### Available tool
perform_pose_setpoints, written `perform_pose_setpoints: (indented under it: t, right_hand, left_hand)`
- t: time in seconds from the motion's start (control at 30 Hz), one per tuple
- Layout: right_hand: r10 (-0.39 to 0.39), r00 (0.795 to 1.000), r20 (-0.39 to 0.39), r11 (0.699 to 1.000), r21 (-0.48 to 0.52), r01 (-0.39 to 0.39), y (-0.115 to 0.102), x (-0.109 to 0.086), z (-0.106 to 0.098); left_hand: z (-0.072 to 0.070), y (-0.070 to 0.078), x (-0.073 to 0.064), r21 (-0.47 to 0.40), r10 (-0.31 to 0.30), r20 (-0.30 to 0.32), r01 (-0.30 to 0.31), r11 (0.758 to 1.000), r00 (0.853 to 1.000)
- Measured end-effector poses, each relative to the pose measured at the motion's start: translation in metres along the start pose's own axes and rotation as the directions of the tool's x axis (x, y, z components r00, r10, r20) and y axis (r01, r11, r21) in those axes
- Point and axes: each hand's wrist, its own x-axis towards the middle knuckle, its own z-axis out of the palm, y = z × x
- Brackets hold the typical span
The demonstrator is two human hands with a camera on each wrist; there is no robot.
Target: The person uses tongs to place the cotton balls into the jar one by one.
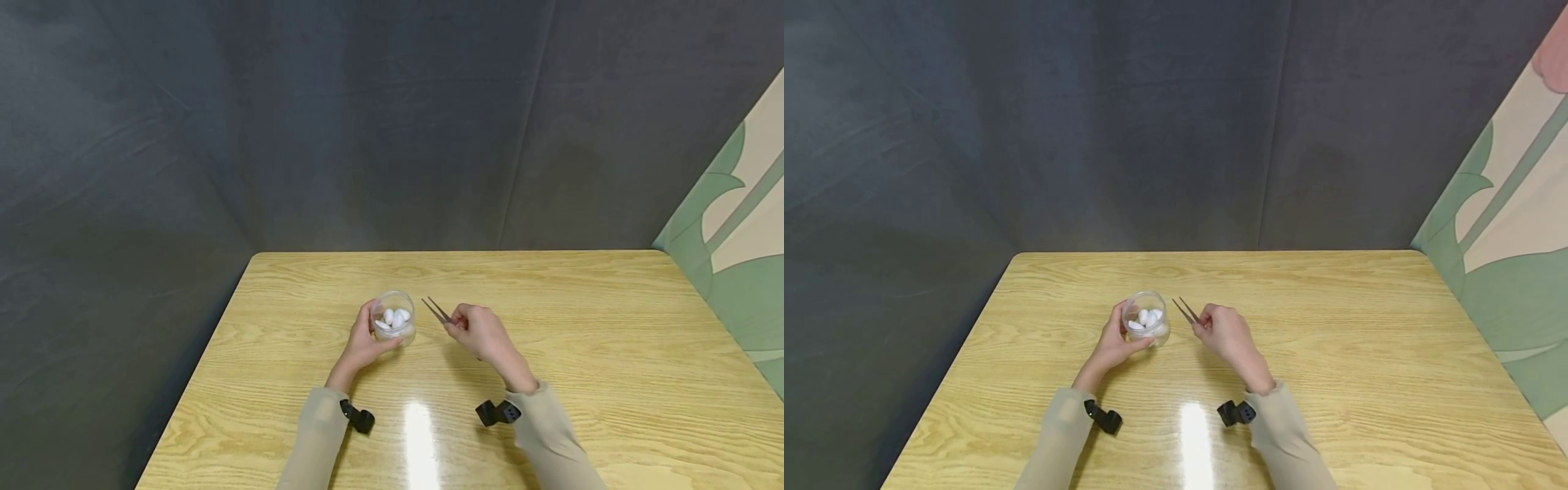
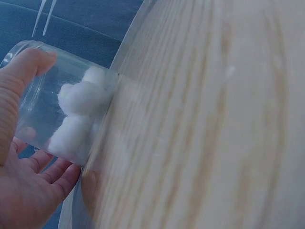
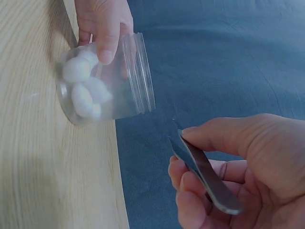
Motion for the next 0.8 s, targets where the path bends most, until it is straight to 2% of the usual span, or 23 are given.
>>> perform_pose_setpoints:
  t: [0.33,0.57,0.8]
  right_hand:
    - [0.009,1.0,0.002,1.0,-0.008,-0.009,0.012,-0.006,-0.004]
    - [0.025,1.0,-0.004,0.999,-0.022,-0.025,0.022,-0.011,-0.009]
    - [0.025,1.0,0.0,0.999,-0.029,-0.025,0.032,-0.015,-0.013]
  left_hand:
    - [-0.001,-0.003,0.0,-0.002,0.005,0.017,-0.005,1.0,1.0]
    - [0.004,-0.034,0.008,0.028,-0.006,-0.009,0.006,1.0,1.0]
    - [0.003,-0.038,0.009,0.034,0.005,-0.016,-0.004,0.999,1.0]
